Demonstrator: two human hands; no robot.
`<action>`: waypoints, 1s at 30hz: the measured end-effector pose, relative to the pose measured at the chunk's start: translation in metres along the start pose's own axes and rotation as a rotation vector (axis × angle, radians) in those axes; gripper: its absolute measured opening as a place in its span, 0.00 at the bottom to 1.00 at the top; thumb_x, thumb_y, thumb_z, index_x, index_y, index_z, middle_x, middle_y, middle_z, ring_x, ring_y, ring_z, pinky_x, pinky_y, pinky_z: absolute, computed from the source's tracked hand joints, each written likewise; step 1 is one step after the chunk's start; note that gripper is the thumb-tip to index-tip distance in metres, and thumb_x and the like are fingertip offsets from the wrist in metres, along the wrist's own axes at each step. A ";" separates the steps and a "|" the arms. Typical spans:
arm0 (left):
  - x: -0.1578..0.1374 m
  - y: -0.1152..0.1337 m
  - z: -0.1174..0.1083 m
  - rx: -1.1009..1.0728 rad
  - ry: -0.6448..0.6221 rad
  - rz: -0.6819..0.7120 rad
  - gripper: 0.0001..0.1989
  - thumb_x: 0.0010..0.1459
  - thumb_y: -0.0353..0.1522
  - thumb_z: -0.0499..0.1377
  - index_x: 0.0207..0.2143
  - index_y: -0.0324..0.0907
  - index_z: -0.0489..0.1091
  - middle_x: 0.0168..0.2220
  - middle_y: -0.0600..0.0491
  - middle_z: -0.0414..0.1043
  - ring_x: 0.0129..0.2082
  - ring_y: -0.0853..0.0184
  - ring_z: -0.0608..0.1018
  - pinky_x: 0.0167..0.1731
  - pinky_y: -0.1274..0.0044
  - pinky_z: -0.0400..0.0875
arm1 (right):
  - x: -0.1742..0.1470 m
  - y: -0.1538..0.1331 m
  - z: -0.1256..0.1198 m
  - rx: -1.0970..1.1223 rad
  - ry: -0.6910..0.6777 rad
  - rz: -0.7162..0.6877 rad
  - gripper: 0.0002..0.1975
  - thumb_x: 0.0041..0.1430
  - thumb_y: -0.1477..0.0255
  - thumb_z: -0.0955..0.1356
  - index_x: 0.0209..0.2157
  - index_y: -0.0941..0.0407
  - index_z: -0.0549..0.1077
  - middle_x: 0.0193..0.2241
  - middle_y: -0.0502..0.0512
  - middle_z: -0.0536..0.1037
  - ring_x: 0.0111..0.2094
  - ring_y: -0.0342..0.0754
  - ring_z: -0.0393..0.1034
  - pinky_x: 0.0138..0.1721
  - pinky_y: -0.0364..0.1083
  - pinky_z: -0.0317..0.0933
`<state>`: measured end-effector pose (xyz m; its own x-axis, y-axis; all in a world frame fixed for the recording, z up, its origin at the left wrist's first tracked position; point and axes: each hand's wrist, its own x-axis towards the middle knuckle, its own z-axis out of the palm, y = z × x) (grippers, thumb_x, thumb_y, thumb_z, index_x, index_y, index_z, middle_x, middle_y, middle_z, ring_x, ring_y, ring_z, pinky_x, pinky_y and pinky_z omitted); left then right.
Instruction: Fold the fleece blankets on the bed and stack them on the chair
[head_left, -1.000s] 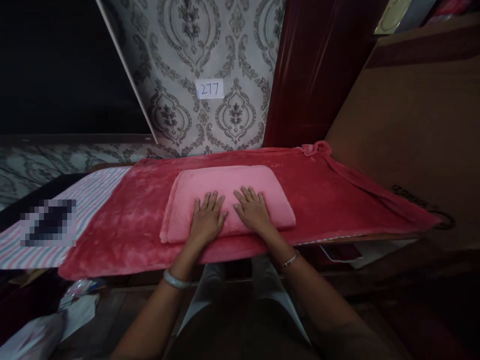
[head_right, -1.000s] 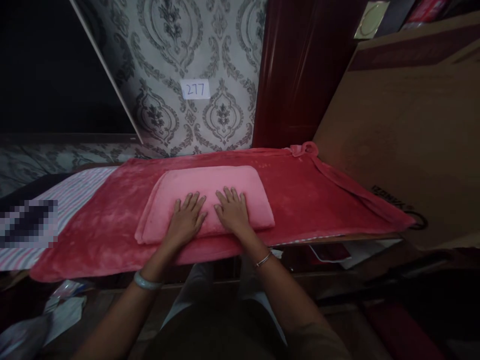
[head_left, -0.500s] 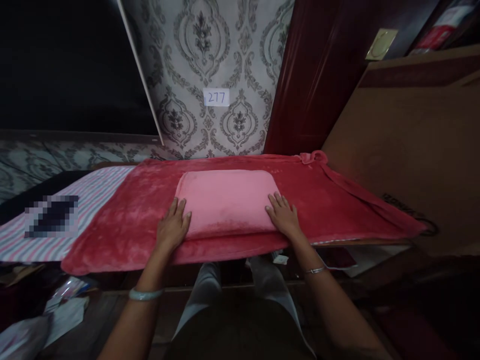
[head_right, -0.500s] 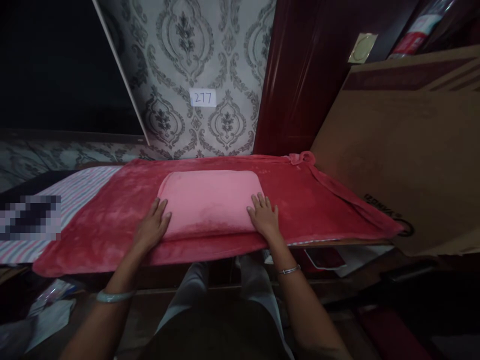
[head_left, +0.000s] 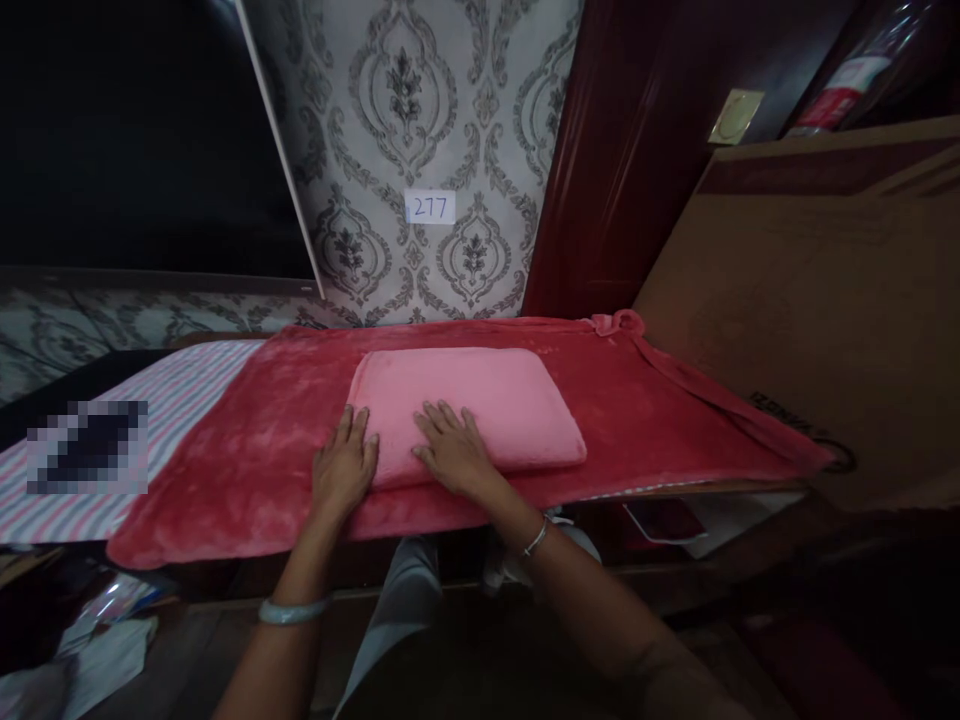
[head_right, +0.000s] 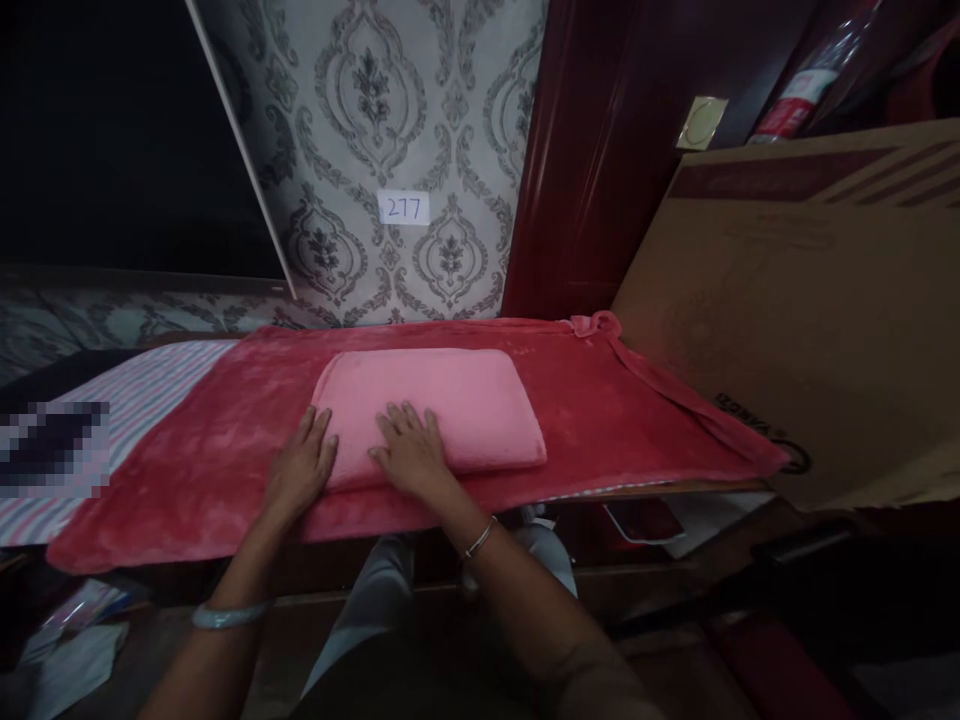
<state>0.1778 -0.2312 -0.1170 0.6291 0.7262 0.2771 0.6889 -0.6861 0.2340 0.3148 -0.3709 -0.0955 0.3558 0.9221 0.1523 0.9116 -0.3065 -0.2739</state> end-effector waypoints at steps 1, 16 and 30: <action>0.000 0.000 0.000 -0.004 0.002 -0.002 0.31 0.69 0.40 0.41 0.69 0.38 0.55 0.73 0.43 0.47 0.64 0.45 0.66 0.59 0.52 0.66 | -0.002 0.010 -0.002 -0.017 0.003 0.052 0.31 0.71 0.59 0.57 0.70 0.54 0.54 0.72 0.55 0.48 0.73 0.54 0.38 0.70 0.63 0.35; 0.002 -0.008 0.010 -0.069 0.076 0.030 0.31 0.68 0.40 0.41 0.67 0.35 0.60 0.71 0.40 0.52 0.65 0.48 0.65 0.61 0.54 0.65 | -0.080 0.191 0.009 -0.021 0.295 0.483 0.30 0.71 0.63 0.51 0.70 0.57 0.56 0.67 0.62 0.62 0.69 0.58 0.53 0.64 0.63 0.53; -0.007 -0.035 0.020 -0.452 0.176 -0.012 0.31 0.66 0.45 0.42 0.62 0.38 0.66 0.63 0.46 0.68 0.64 0.60 0.69 0.66 0.63 0.61 | -0.087 0.207 0.023 0.235 0.514 0.334 0.34 0.67 0.55 0.53 0.64 0.60 0.65 0.62 0.66 0.70 0.63 0.55 0.64 0.65 0.58 0.55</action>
<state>0.1565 -0.2112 -0.1458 0.5244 0.7428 0.4162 0.4460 -0.6560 0.6089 0.4681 -0.5094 -0.1872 0.7181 0.5380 0.4414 0.6864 -0.4430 -0.5767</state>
